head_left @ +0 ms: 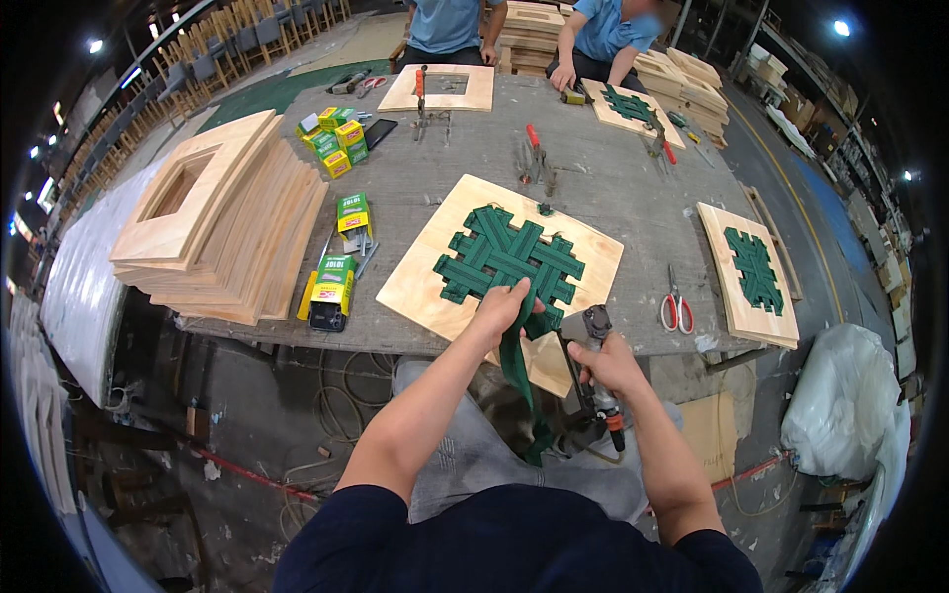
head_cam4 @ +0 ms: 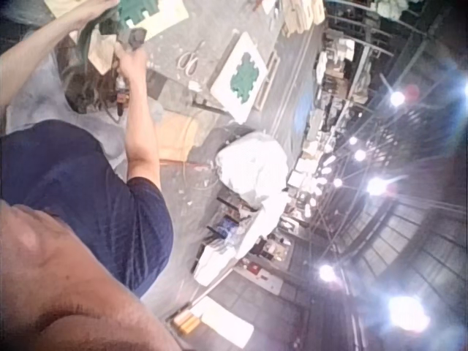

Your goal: The person weaves green strips into a grid pattern on a square wooden board, using a nail gun to secure the strips at intersections. They repeatedly fold and staple the material, then trim excess with scissors.

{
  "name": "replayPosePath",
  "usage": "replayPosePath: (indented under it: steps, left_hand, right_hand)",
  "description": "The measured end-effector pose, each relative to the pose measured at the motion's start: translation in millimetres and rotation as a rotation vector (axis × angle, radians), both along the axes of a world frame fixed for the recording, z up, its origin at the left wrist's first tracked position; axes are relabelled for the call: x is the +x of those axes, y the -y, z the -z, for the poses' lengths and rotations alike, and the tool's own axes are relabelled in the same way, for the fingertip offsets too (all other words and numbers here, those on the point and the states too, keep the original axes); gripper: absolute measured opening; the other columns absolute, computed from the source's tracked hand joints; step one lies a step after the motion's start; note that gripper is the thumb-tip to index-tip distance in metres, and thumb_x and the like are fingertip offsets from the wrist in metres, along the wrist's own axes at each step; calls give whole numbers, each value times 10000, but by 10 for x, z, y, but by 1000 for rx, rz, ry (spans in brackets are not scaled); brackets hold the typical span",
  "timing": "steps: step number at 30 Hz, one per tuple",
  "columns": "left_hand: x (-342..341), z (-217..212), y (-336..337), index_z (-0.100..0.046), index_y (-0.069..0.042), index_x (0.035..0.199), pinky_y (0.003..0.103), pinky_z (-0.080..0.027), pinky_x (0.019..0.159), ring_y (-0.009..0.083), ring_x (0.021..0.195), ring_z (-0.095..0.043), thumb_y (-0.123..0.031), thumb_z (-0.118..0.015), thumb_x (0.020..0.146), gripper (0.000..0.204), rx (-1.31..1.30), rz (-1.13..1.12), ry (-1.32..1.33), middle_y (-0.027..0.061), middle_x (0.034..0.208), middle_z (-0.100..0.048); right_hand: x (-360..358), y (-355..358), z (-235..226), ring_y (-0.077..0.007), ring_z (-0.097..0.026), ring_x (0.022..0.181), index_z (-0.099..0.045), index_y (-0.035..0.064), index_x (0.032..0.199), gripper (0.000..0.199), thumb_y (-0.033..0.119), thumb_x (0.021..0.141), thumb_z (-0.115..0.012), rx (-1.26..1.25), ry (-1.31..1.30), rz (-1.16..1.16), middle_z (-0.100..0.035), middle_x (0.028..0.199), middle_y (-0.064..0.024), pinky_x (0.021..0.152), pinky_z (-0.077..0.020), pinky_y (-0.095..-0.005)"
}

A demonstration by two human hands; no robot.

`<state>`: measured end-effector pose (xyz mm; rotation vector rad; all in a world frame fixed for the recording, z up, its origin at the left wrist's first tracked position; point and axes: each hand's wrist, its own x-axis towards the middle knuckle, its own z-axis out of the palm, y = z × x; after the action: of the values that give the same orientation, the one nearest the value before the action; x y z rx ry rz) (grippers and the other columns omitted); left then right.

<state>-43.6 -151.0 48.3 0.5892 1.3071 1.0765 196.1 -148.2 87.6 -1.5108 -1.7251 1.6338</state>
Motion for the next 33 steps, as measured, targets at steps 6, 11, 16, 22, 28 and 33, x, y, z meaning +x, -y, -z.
replayPosePath:
  steps: [6,11,16,22,28,33]
  left_hand:
    - [-12,158,-205,-740,-74,1053,292,-409,511,106,748,-620,-471,-461,1087,487,-91,95,-77,25,1020,-781]
    - [-51,227,-226,-752,-81,1087,310,-423,558,104,759,-601,-472,-450,1088,494,-65,157,-102,8,1051,-785]
    - [-52,290,-260,-754,-66,1103,327,-452,614,122,808,-619,-469,-447,1090,507,-53,153,-101,16,1092,-782]
    - [-78,356,-267,-743,-48,1149,355,-483,635,136,863,-655,-472,-441,1091,524,-28,143,-78,30,1097,-781]
    - [-53,256,-202,-751,-8,1092,358,-517,815,182,928,-693,-442,-447,1096,530,-26,109,-49,69,1035,-780]
    - [-48,384,-245,-761,16,1043,338,-537,893,206,947,-711,-430,-444,1099,549,80,95,-88,109,1038,-779]
  right_hand:
    - [-144,-73,25,-118,-614,524,-575,-27,1200,425,237,931,-772,3,50,-50,-669,818,-51,453,-457,-286]
    - [-175,-112,53,-119,-605,516,-569,-21,1191,421,233,926,-776,-38,95,-83,-657,812,-49,454,-455,-289]
    - [-189,-102,92,-120,-587,509,-567,-17,1196,400,201,927,-769,-27,80,-87,-655,811,-45,471,-462,-297]
    - [-252,-101,14,-117,-568,509,-547,-15,1237,428,176,925,-768,-54,91,-106,-659,838,-46,474,-462,-303]
    - [-317,-62,13,-118,-575,516,-531,-22,1264,457,173,924,-767,-85,61,-139,-666,861,-62,463,-469,-311]
    - [-323,-16,67,-130,-602,530,-517,-24,1302,521,195,910,-780,-54,76,-176,-682,860,-80,491,-499,-324]
